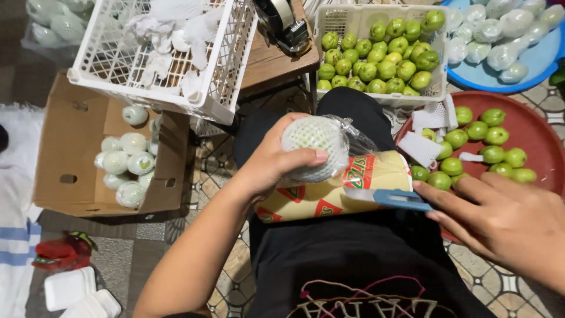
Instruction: Wrapping green fruits in protective foam nets and plastic film for packaging.
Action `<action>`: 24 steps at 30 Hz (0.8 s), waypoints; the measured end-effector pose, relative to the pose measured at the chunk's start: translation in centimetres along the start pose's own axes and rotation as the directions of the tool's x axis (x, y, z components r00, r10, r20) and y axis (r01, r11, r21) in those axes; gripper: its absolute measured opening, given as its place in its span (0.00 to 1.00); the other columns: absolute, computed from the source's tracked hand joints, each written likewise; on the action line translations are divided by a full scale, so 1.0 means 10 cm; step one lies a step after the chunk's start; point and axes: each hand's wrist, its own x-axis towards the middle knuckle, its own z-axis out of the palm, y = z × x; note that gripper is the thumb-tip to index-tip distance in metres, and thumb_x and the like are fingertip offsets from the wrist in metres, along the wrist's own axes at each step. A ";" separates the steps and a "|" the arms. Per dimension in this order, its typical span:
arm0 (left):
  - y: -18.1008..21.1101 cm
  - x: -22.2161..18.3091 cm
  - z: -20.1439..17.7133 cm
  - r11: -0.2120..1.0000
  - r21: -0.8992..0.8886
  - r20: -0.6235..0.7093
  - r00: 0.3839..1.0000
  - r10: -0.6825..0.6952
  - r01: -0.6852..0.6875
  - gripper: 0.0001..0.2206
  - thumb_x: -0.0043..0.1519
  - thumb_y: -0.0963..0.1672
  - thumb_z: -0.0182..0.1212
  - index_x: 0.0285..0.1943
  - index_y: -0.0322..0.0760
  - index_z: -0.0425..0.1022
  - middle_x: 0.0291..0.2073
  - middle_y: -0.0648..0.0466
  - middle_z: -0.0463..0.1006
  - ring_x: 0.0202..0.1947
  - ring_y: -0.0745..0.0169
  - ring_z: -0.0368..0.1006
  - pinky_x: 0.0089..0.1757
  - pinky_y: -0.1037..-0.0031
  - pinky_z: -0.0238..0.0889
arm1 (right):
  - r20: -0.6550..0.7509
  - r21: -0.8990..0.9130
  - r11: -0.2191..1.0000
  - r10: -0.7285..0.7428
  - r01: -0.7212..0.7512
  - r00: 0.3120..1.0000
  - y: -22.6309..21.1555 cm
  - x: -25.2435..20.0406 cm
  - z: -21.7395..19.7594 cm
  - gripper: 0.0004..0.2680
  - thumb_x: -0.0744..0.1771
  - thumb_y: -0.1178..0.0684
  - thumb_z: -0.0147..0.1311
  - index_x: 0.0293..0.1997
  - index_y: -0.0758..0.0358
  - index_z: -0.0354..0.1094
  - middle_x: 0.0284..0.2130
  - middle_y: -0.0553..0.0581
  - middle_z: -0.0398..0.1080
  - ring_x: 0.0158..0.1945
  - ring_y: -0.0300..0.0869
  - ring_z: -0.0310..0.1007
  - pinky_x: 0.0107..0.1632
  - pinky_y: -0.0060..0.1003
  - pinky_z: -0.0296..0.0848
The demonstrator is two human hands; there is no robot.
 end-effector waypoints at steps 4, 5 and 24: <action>0.00 -0.01 -0.01 0.994 0.109 0.068 0.998 0.018 -0.025 0.29 0.46 0.46 0.74 0.57 0.40 0.68 0.46 0.52 0.76 0.44 0.63 0.74 0.42 0.73 0.69 | -0.117 -0.049 0.999 0.009 -0.015 0.993 -0.28 0.32 -0.11 0.13 0.67 0.35 0.55 0.55 0.37 0.72 0.25 0.46 0.68 0.26 0.45 0.71 0.23 0.39 0.62; 0.00 -0.01 0.00 0.994 0.104 0.069 0.997 0.028 -0.035 0.30 0.45 0.46 0.74 0.58 0.40 0.68 0.47 0.52 0.75 0.45 0.63 0.73 0.43 0.74 0.68 | -0.103 -0.086 0.995 0.036 -0.045 0.994 -0.32 0.37 -0.12 0.12 0.67 0.35 0.55 0.55 0.36 0.72 0.23 0.45 0.67 0.26 0.44 0.70 0.21 0.38 0.62; -0.12 -0.18 -0.23 0.966 0.015 0.142 0.957 0.253 -0.257 0.35 0.44 0.48 0.75 0.63 0.38 0.67 0.53 0.53 0.74 0.51 0.65 0.70 0.51 0.76 0.64 | -0.206 0.757 0.565 -0.269 0.328 0.941 0.08 1.26 0.76 0.12 0.65 0.36 0.55 0.48 0.37 0.80 0.31 0.40 0.79 0.33 0.38 0.72 0.39 0.39 0.60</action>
